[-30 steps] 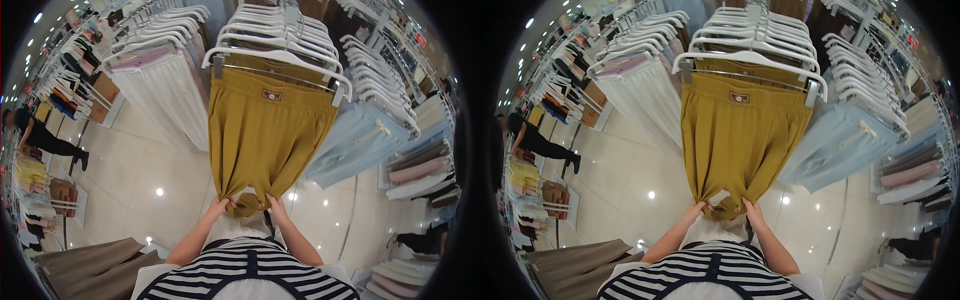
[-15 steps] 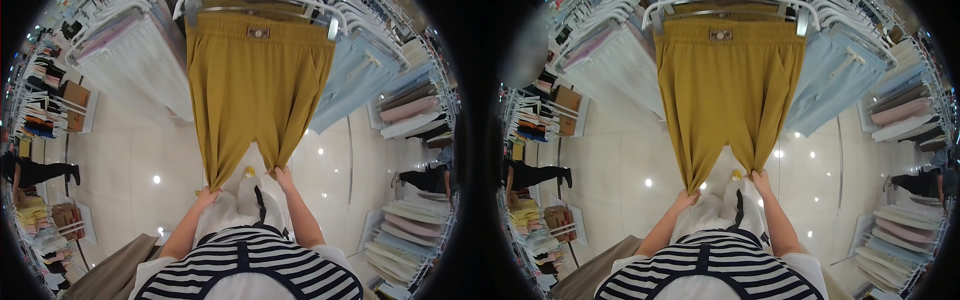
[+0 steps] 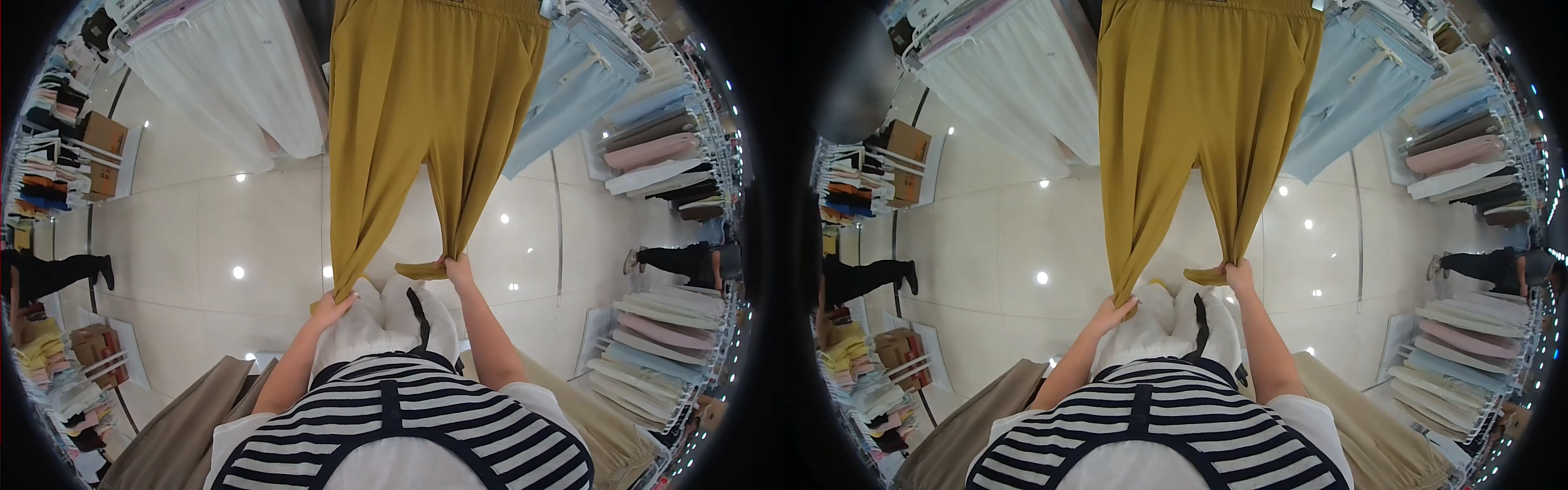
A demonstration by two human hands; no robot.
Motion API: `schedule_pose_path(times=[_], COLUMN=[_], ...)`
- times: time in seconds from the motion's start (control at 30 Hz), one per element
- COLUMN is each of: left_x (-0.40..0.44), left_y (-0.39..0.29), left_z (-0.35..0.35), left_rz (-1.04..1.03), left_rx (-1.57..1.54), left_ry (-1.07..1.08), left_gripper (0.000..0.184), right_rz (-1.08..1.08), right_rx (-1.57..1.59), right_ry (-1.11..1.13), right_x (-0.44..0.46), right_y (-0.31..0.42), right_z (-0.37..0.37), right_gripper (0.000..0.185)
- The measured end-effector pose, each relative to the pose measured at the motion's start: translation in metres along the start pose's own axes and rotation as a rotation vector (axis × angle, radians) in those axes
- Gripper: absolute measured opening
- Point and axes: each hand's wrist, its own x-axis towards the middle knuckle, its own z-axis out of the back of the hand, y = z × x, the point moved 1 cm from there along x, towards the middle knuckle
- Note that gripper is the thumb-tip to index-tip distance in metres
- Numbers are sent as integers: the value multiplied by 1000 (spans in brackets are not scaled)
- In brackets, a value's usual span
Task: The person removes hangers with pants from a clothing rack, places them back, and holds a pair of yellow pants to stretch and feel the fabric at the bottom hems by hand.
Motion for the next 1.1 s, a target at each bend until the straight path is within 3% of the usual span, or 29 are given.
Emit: schedule_pose_path(times=[0.1, 0.23, 0.63, 0.87, 0.93, 1.0, 1.1], left_x=[-2, -1, -25, -47, -51, -58, -60], left_y=[13, 47, 90, 82, 70, 58, 43], left_z=[-1, 6, -29, -85, -106, -123, -144], left_rz=[-8, -20, 126, 184, 167, 178, 231], left_rx=[15, 157, 211, 138, -80, -63, -283], left_ry=[-103, -281, -388, -340, -324, -352, -210], left_gripper=[30, 27, 26, 25, 23, 21, 18], right_rz=[-97, -217, -309, -299, -286, -271, -297], right_rx=[-91, 59, 138, 242, 256, 281, 405], right_ry=[16, 51, 160, 127, 145, 160, 198], right_x=[-21, -51, -97, -114, -121, -125, -135], right_y=[-32, -56, -113, -124, -125, -129, -137], right_z=[2, 1, 26, 47, 50, 50, 50], right_gripper=[16, 17, 22, 29, 30, 31, 35])
